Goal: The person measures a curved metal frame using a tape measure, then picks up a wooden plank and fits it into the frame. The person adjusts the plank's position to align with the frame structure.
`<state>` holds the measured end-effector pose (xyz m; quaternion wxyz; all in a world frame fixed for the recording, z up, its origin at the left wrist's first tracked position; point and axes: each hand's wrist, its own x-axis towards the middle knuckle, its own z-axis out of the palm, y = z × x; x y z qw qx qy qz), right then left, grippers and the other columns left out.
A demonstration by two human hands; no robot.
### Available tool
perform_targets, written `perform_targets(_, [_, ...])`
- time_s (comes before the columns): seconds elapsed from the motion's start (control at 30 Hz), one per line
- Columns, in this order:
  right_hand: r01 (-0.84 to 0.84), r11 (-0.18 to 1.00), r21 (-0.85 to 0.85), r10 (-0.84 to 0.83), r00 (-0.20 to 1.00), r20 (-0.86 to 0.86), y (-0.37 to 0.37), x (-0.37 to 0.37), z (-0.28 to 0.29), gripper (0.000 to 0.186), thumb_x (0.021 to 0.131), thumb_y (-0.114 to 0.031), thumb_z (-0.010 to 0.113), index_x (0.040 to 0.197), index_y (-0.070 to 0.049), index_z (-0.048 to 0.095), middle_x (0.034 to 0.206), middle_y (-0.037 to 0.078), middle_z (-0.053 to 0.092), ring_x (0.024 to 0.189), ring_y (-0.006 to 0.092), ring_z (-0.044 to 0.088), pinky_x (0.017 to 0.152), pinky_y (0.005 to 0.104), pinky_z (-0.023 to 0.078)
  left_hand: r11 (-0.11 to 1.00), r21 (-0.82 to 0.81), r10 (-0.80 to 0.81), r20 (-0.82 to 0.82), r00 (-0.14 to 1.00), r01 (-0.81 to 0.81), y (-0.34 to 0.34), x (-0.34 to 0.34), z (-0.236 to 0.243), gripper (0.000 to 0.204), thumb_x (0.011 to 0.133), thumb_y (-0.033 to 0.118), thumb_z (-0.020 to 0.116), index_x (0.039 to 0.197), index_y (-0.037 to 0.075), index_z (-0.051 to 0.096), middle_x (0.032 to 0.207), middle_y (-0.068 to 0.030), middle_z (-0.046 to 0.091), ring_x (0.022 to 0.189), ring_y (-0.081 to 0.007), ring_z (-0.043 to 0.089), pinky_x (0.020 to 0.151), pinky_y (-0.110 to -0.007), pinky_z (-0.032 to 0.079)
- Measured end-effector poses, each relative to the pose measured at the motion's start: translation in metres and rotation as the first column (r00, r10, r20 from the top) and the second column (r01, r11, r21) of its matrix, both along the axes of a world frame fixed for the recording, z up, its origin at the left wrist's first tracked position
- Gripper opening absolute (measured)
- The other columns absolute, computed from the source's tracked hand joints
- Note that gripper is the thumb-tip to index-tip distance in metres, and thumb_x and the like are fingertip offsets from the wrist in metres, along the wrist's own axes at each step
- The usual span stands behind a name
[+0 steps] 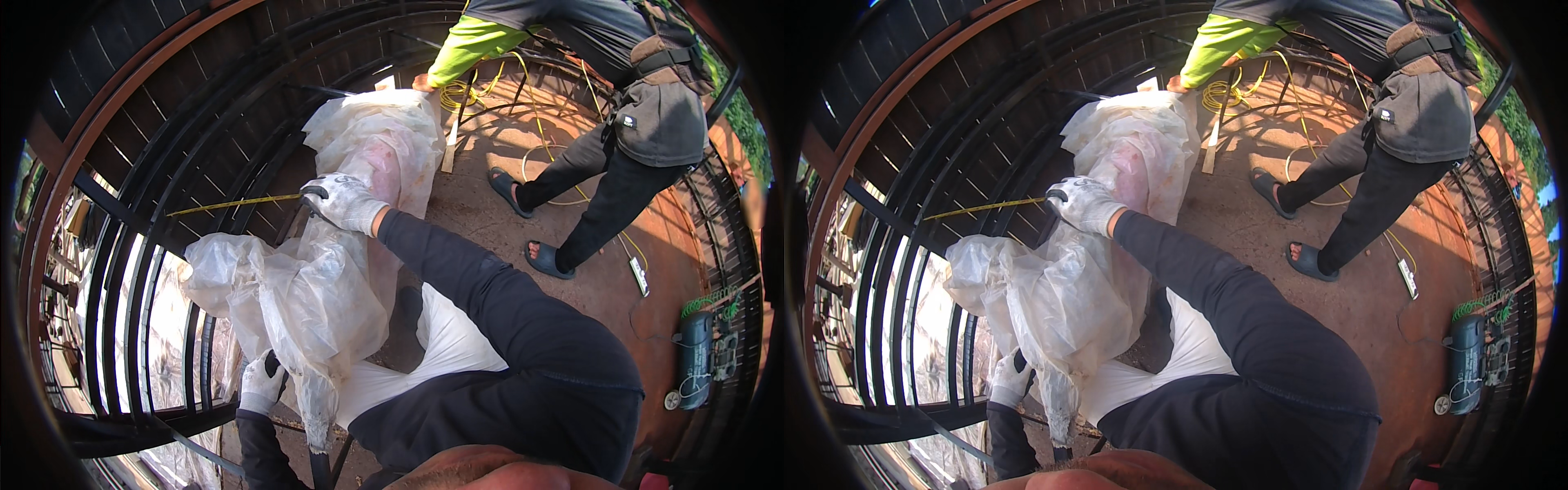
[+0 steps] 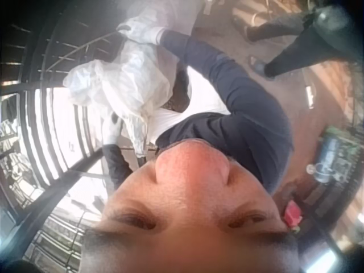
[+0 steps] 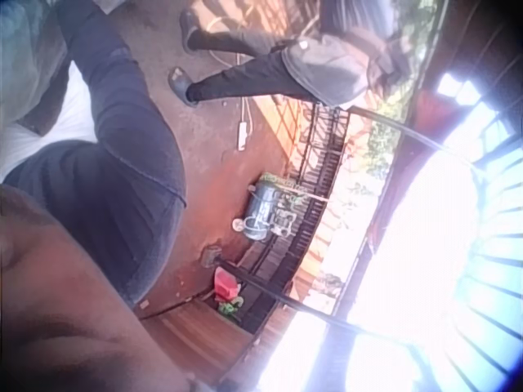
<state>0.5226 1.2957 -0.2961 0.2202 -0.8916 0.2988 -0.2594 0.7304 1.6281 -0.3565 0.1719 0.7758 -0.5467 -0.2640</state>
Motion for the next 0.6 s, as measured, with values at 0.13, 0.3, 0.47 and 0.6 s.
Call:
perform_targets(0.13, [0.001,1.000,0.008,-0.001,1.000,0.001,0.002,-0.001,0.002,0.033,0.096,-0.028,0.046,0.111,-0.009,0.067,0.117,0.014,0.066,0.111,0.0334,0.059,0.100,0.0429,0.044,1.000,-0.006,-0.003,0.000,1.000,0.003,0.002,0.002,-0.004,0.040,0.083,0.025,0.064,0.116,0.002,0.063,0.098,-0.0245,0.068,0.096,-0.0410,0.065,0.084,-0.047,0.050])
perform_targets(0.3, [0.003,1.000,-0.008,-0.003,1.000,-0.007,0.001,-0.001,0.000,0.033,0.096,-0.028,0.046,0.112,-0.008,0.067,0.116,0.015,0.066,0.111,0.0339,0.059,0.100,0.0431,0.044,1.000,-0.011,-0.009,0.026,1.000,0.010,0.001,0.000,-0.001,0.040,0.084,0.025,0.064,0.116,0.002,0.063,0.099,-0.0243,0.068,0.096,-0.0410,0.064,0.084,-0.047,0.050])
perform_targets(0.47, [-0.016,0.999,-0.034,0.017,0.999,0.043,-0.003,0.003,-0.006,0.033,0.095,-0.029,0.048,0.111,-0.008,0.067,0.114,0.016,0.066,0.109,0.0350,0.060,0.098,0.0436,0.044,0.997,0.075,0.037,-0.073,0.997,-0.032,0.003,0.007,-0.011,0.040,0.084,0.025,0.064,0.117,0.002,0.063,0.100,-0.0242,0.068,0.096,-0.0408,0.064,0.084,-0.047,0.050])
perform_targets(0.6, [0.018,1.000,0.014,-0.018,0.999,0.049,-0.002,0.002,-0.005,0.032,0.095,-0.028,0.049,0.111,-0.008,0.068,0.113,0.015,0.067,0.108,0.0344,0.060,0.097,0.0432,0.045,0.996,0.084,0.038,-0.098,0.994,-0.030,0.002,0.008,-0.013,0.039,0.084,0.024,0.064,0.116,0.001,0.063,0.101,-0.0239,0.067,0.097,-0.0403,0.064,0.085,-0.046,0.050])
